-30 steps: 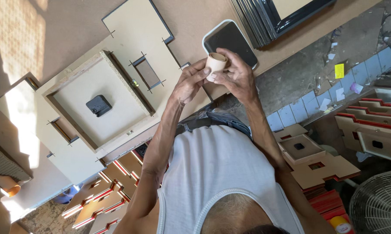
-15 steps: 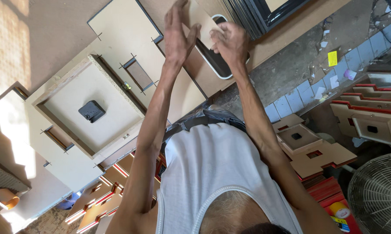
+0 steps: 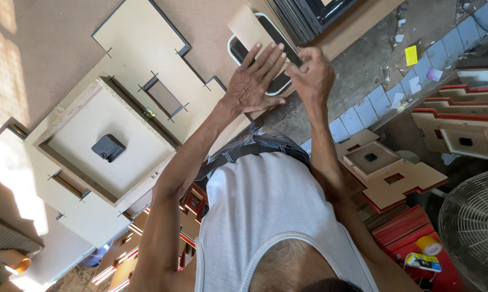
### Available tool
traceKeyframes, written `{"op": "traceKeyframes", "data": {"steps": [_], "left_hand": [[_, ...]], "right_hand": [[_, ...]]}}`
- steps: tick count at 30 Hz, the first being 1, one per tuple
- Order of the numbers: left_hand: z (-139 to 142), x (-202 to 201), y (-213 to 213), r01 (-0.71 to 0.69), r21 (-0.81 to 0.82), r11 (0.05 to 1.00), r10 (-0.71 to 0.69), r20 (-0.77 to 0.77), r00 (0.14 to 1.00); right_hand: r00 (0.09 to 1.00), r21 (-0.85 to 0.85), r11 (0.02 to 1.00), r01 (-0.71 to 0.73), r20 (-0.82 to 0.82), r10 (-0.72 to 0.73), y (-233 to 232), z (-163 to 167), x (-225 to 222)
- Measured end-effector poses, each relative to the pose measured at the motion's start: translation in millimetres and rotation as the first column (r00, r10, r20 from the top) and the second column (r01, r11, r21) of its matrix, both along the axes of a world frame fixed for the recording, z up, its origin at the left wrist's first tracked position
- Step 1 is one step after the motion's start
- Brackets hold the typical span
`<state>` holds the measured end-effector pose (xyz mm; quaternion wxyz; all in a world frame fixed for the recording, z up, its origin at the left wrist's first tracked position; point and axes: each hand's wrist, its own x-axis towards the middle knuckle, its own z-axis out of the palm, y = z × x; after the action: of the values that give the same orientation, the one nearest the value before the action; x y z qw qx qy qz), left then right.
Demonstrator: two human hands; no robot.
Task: The person assembles wooden frames by placing thin wooden strips into slots on flat panels, then smoothing the edges with a sanding block. The person repeats this process on multiple panels, handling each piece individually.
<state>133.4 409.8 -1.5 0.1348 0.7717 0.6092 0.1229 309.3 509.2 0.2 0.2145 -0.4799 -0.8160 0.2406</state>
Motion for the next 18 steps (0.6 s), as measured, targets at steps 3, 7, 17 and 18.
{"op": "traceKeyframes", "data": {"steps": [3,7,17,18], "left_hand": [[-4.0,7.4,-3.2,0.021,0.042,0.999,-0.021,-0.013,1.0],[-20.1,15.4,-4.0,-0.004,0.096,0.995,0.013,-0.096,0.995],[-5.6,-3.1,10.8,-0.069,-0.068,0.995,0.069,-0.002,0.998],[-2.5,-11.0,15.8,-0.119,-0.107,0.987,0.113,-0.063,0.992]], "right_hand": [[0.996,-0.158,0.987,0.006,-0.086,-0.02,0.7,14.2,31.0],[0.952,-0.451,0.893,0.014,-0.269,-0.15,-6.5,25.9,50.4],[0.925,-0.361,0.918,-0.162,-0.38,0.013,-14.8,36.9,40.1],[0.921,-0.357,0.918,-0.172,-0.389,0.021,-14.7,34.9,38.4]]}}
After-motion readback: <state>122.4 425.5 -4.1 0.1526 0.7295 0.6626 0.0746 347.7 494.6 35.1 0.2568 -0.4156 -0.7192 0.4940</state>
